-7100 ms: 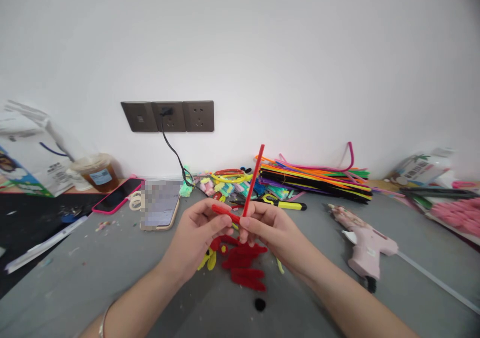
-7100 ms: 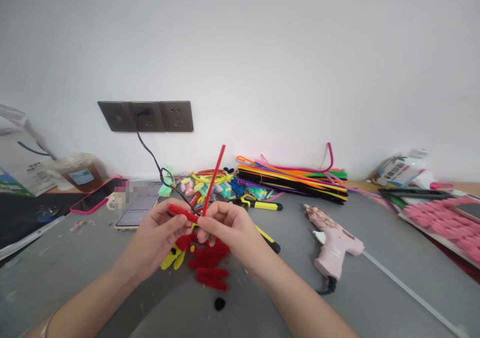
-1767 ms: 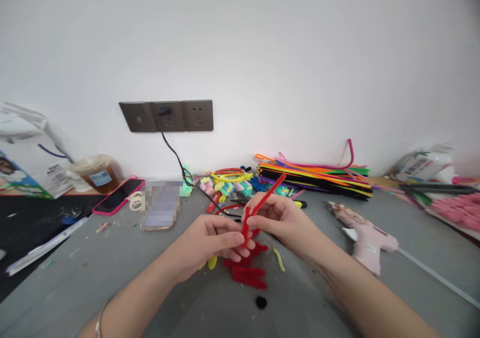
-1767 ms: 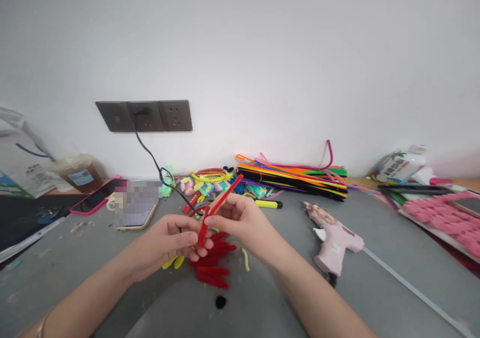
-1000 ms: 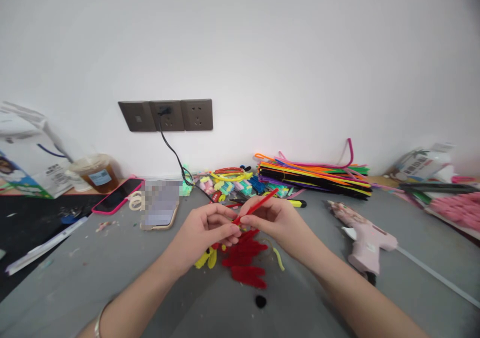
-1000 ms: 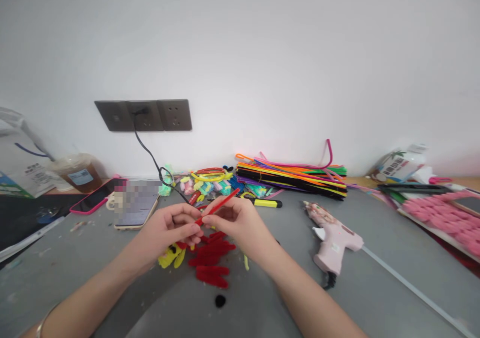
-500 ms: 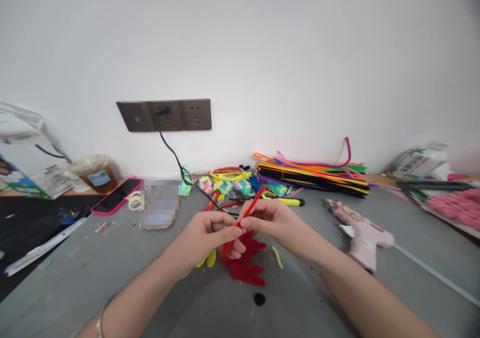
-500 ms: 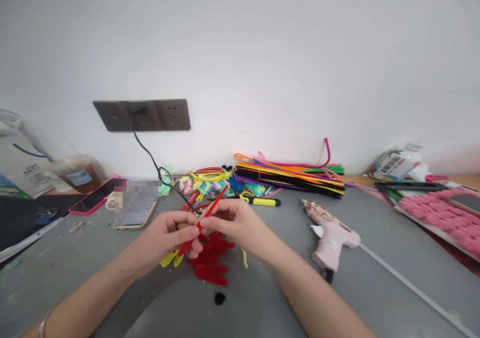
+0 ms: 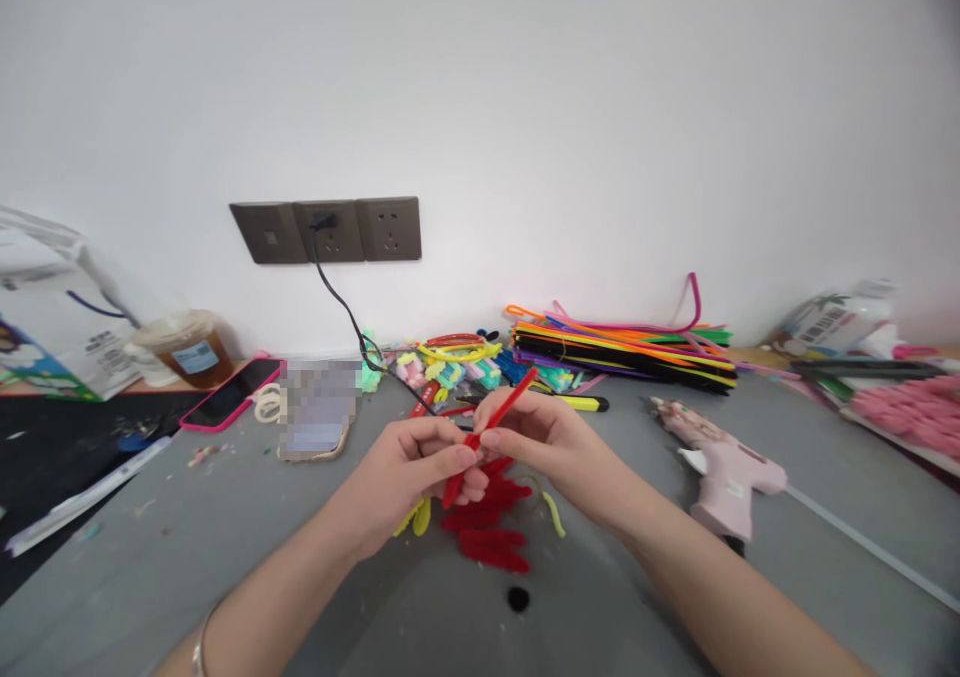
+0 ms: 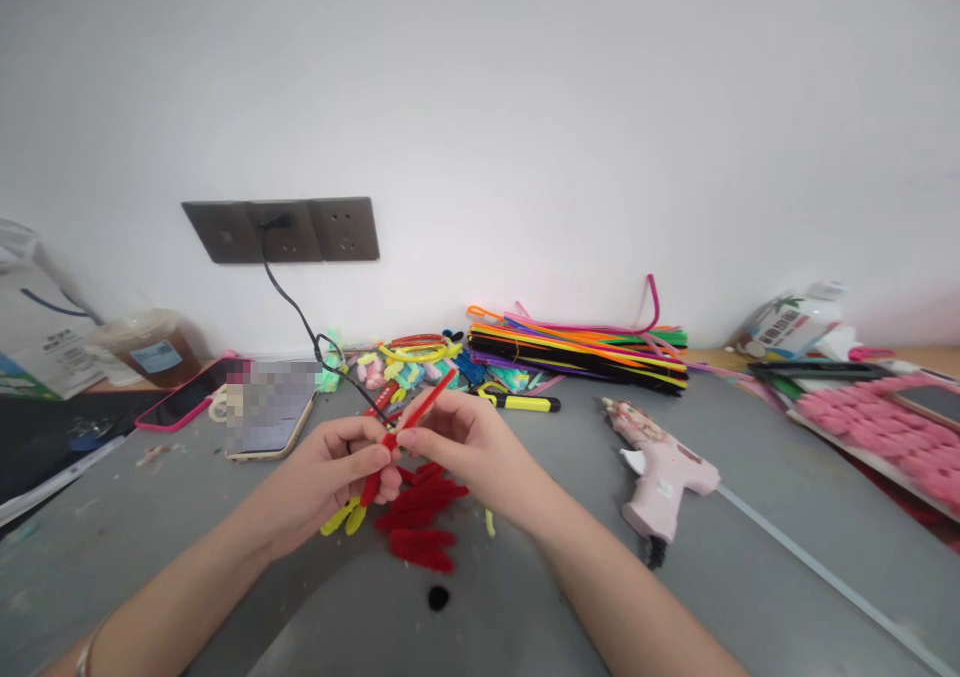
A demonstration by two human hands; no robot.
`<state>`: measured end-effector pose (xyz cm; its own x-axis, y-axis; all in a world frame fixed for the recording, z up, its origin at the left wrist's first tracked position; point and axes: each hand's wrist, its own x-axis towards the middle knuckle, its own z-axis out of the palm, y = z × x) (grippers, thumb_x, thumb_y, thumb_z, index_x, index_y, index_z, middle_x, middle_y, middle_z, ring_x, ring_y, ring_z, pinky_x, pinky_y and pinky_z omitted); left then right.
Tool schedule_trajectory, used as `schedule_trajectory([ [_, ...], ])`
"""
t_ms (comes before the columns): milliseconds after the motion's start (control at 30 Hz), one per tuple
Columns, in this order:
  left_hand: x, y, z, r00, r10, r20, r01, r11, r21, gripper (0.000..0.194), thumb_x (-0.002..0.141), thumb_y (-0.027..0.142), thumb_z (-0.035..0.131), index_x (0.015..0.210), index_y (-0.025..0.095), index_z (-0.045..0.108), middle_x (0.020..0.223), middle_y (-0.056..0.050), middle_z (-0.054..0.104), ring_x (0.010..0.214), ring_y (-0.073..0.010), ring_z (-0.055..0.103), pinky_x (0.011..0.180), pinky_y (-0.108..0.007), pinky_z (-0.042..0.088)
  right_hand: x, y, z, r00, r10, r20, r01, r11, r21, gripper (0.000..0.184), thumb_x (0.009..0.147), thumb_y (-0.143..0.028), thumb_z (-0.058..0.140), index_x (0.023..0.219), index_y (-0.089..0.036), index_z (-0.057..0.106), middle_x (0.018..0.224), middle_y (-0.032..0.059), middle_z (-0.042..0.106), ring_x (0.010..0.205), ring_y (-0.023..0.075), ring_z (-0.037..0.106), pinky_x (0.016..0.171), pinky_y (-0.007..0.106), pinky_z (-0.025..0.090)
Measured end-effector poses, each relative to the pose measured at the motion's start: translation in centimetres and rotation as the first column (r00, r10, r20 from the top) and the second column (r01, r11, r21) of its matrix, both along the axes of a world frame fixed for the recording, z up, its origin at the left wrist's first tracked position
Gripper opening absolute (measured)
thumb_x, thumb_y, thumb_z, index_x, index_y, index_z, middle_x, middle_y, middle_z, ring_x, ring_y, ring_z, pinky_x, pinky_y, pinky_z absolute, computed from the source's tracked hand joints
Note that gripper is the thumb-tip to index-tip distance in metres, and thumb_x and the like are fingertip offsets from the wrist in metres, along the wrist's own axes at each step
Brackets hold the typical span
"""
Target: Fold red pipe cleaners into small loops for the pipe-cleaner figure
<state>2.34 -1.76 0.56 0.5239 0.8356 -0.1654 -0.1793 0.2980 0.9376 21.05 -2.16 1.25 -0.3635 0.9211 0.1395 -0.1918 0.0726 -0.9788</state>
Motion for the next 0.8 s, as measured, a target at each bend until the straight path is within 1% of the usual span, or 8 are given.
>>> schedule_trajectory([
  [133, 0.02, -0.14, 0.07, 1.0, -0.007, 0.011, 0.006, 0.999, 0.032, 0.031, 0.073, 0.041, 0.084, 0.075, 0.015, 0.067, 0.062, -0.002, 0.071, 0.057, -0.0101, 0.062, 0.055, -0.019, 0.043, 0.07, -0.05, 0.09, 1.0, 0.005, -0.001, -0.005, 1.0, -0.008, 0.028, 0.077, -0.041, 0.081, 0.082, -0.018, 0.066, 0.079, -0.0003, 0.066, 0.07, 0.0139, 0.064, 0.069, 0.027, 0.052],
  [300, 0.01, -0.34, 0.01, 1.0, -0.004, 0.031, 0.001, 0.995, 0.095, 0.026, 0.074, 0.036, 0.084, 0.074, 0.015, 0.068, 0.064, -0.002, 0.073, 0.058, -0.0094, 0.062, 0.056, -0.018, 0.044, 0.14, -0.08, 0.08, 0.999, 0.038, 0.0, -0.038, 0.999, 0.013, 0.027, 0.078, -0.04, 0.08, 0.082, -0.017, 0.067, 0.078, 0.0001, 0.066, 0.069, 0.0143, 0.063, 0.069, 0.028, 0.051],
  [400, -0.01, -0.38, -0.06, 0.999, -0.009, 0.031, 0.005, 0.994, 0.109, 0.025, 0.075, 0.035, 0.083, 0.073, 0.015, 0.068, 0.064, -0.003, 0.073, 0.057, -0.0096, 0.062, 0.056, -0.018, 0.044, 0.18, -0.11, 0.12, 0.998, 0.057, -0.008, -0.057, 0.998, 0.032, 0.024, 0.08, -0.038, 0.079, 0.081, -0.016, 0.068, 0.078, 0.0006, 0.067, 0.068, 0.0135, 0.062, 0.068, 0.027, 0.05],
  [567, -0.26, -0.43, 0.13, 0.995, -0.097, 0.008, 0.096, 0.992, 0.081, 0.023, 0.077, 0.034, 0.082, 0.071, 0.015, 0.071, 0.064, -0.004, 0.074, 0.055, -0.0103, 0.062, 0.053, -0.019, 0.044, 0.23, -0.27, 0.26, 0.992, 0.123, -0.027, -0.121, 0.991, 0.057, 0.022, 0.083, -0.034, 0.078, 0.08, -0.016, 0.066, 0.076, 0.0009, 0.066, 0.068, 0.0124, 0.06, 0.065, 0.024, 0.047],
  [733, -0.46, -0.67, 0.52, 0.982, -0.186, 0.027, 0.183, 0.98, 0.073, 0.02, 0.079, 0.032, 0.08, 0.073, 0.014, 0.076, 0.064, -0.005, 0.075, 0.055, -0.0102, 0.063, 0.054, -0.019, 0.047, 0.48, -0.34, 0.42, 0.964, 0.261, -0.048, -0.262, 0.965, -0.011, 0.023, 0.084, -0.034, 0.078, 0.079, -0.015, 0.067, 0.075, 0.0, 0.063, 0.064, 0.0097, 0.055, 0.061, 0.022, 0.044],
  [800, -0.44, -0.74, 0.53, 0.975, -0.217, 0.041, 0.214, 0.975, 0.057, 0.021, 0.08, 0.033, 0.08, 0.074, 0.014, 0.077, 0.063, -0.005, 0.074, 0.053, -0.0095, 0.063, 0.054, -0.019, 0.048, 0.56, -0.35, 0.49, 0.957, 0.289, -0.036, -0.289, 0.957, -0.008, 0.024, 0.084, -0.035, 0.077, 0.077, -0.014, 0.067, 0.075, 0.0004, 0.063, 0.064, 0.01, 0.055, 0.062, 0.023, 0.044],
])
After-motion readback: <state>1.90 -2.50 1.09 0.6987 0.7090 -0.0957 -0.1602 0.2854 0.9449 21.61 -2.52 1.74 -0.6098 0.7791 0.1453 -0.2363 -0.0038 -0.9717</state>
